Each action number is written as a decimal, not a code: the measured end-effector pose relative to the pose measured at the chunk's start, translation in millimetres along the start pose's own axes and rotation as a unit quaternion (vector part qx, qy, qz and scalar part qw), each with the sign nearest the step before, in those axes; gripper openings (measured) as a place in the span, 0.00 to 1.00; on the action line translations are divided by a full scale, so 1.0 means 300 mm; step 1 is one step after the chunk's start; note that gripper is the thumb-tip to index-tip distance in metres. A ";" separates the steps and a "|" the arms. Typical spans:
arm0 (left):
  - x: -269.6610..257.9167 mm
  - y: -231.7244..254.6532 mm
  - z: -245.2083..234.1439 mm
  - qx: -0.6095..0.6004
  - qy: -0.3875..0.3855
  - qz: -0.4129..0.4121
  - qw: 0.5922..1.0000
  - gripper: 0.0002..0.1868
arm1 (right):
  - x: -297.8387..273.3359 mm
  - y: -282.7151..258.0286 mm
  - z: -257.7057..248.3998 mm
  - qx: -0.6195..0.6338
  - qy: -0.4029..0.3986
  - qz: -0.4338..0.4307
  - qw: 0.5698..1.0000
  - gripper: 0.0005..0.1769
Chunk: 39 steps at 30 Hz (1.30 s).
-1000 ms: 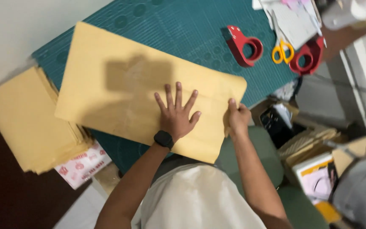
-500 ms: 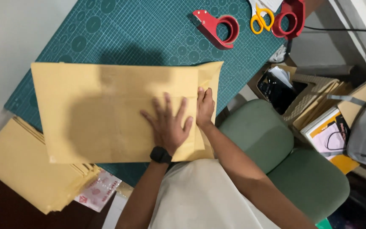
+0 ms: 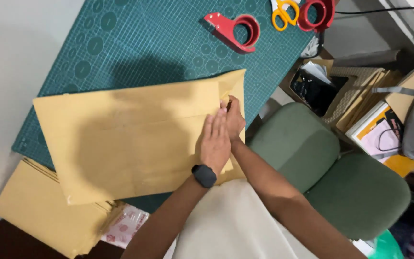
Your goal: The person seals a large yellow envelope by folding the flap and applying clear tape using a handheld tape dispenser, then writes on the front of the envelope with a marker.
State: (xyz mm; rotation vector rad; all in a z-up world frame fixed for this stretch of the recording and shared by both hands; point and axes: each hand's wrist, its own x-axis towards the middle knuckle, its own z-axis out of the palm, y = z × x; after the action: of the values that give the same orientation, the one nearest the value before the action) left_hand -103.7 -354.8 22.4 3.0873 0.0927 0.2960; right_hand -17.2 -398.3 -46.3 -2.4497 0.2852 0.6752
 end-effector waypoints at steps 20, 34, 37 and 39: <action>0.293 0.192 0.062 0.332 -0.563 0.146 0.743 0.22 | 0.316 -0.048 -0.268 -0.010 -0.007 -0.508 0.861 0.60; 0.207 0.136 0.051 0.302 -0.514 0.132 0.792 0.17 | 0.140 0.007 -0.193 -0.178 -0.050 -0.491 0.852 0.26; 0.216 0.141 -0.023 0.282 -0.489 0.113 0.818 0.16 | 0.136 -0.008 -0.230 -0.145 -0.184 -0.451 0.861 0.27; 0.246 0.137 -0.052 0.275 -0.469 0.105 0.833 0.16 | 0.137 -0.027 -0.269 -0.107 -0.257 -0.413 0.867 0.28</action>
State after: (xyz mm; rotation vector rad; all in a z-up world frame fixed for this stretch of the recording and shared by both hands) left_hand -32.0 -390.7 53.6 3.3313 -0.2376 -1.4850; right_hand 52.8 -440.9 -7.2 -2.1561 -1.0356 0.9297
